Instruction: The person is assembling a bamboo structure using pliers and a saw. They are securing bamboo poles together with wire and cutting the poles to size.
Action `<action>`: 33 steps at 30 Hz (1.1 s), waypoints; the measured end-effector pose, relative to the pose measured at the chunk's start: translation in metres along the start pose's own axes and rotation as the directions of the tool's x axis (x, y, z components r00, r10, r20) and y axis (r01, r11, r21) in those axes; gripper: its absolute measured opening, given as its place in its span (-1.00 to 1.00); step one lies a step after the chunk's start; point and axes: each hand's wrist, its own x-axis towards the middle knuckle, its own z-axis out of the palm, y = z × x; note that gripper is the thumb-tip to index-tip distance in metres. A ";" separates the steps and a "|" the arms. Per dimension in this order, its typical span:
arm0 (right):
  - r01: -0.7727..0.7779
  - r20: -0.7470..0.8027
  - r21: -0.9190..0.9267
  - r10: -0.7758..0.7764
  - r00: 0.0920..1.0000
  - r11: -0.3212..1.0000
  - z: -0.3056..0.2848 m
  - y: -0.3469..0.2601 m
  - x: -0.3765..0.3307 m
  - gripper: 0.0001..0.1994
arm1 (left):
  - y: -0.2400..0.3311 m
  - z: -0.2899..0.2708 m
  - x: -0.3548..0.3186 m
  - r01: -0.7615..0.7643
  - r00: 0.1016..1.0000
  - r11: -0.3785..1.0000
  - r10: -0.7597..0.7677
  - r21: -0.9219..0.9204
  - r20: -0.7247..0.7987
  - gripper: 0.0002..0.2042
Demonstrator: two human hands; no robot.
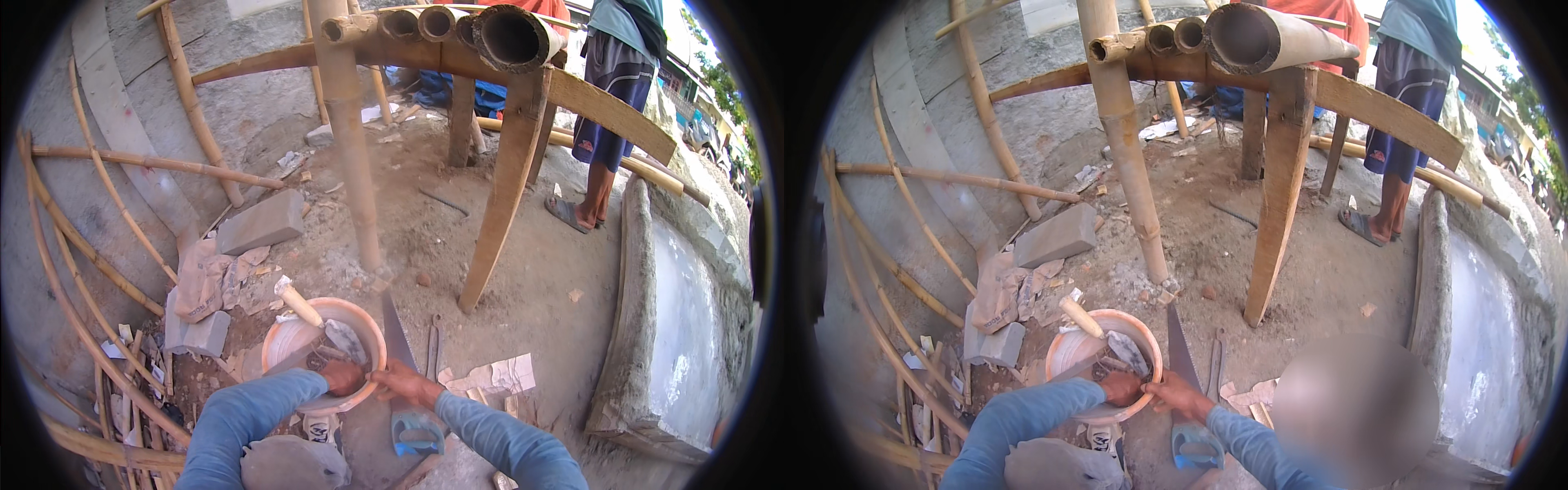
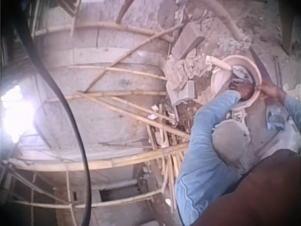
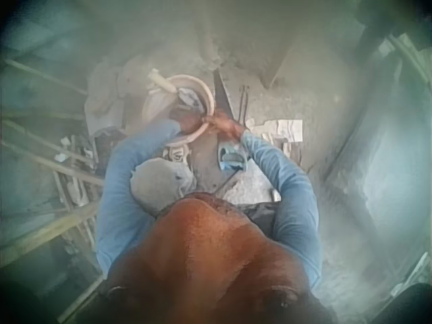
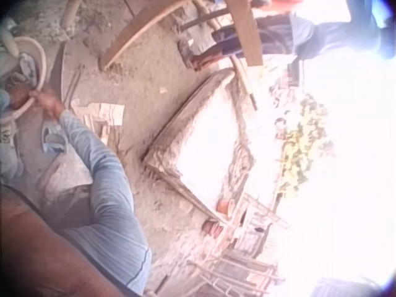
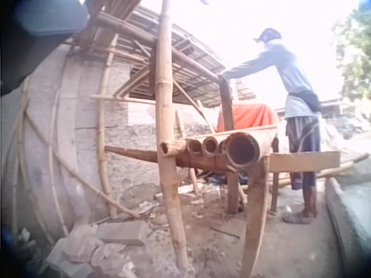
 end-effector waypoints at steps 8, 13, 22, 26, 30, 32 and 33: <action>0.031 0.003 0.003 -0.031 1.000 1.000 0.002 -0.009 -0.007 -0.54 | 0.006 -0.007 -0.004 -0.074 0.994 0.981 0.087 0.178 -0.065 -0.65; 0.023 -0.013 -0.010 -0.023 1.000 1.000 -0.001 0.001 -0.001 -0.55 | 0.008 0.000 -0.003 -0.021 0.992 0.985 0.042 0.169 -0.120 -0.67; 0.018 -0.015 -0.040 -0.019 1.000 0.999 0.001 -0.003 -0.004 -0.58 | -0.011 0.017 0.004 -0.021 0.995 0.975 0.043 0.222 -0.092 -0.66; 0.019 -0.024 -0.056 -0.020 1.000 0.998 0.002 -0.002 -0.007 -0.56 | -0.003 -0.016 -0.014 -0.076 0.997 0.981 0.080 0.178 -0.013 -0.61; 0.046 -0.038 -0.063 -0.048 0.998 0.997 -0.007 0.007 0.000 -0.50 | 0.004 -0.037 -0.030 -0.038 0.999 0.990 0.039 0.139 -0.005 -0.71; -0.002 -0.030 -0.079 -0.001 1.000 0.997 -0.002 0.000 -0.001 -0.48 | -0.003 -0.029 -0.037 0.031 0.997 0.988 -0.020 0.151 -0.077 -0.76; -0.019 -0.040 -0.079 0.016 0.999 0.997 0.002 -0.002 -0.006 -0.48 | -0.013 -0.017 -0.036 -0.011 0.985 0.994 0.030 0.108 -0.170 -0.76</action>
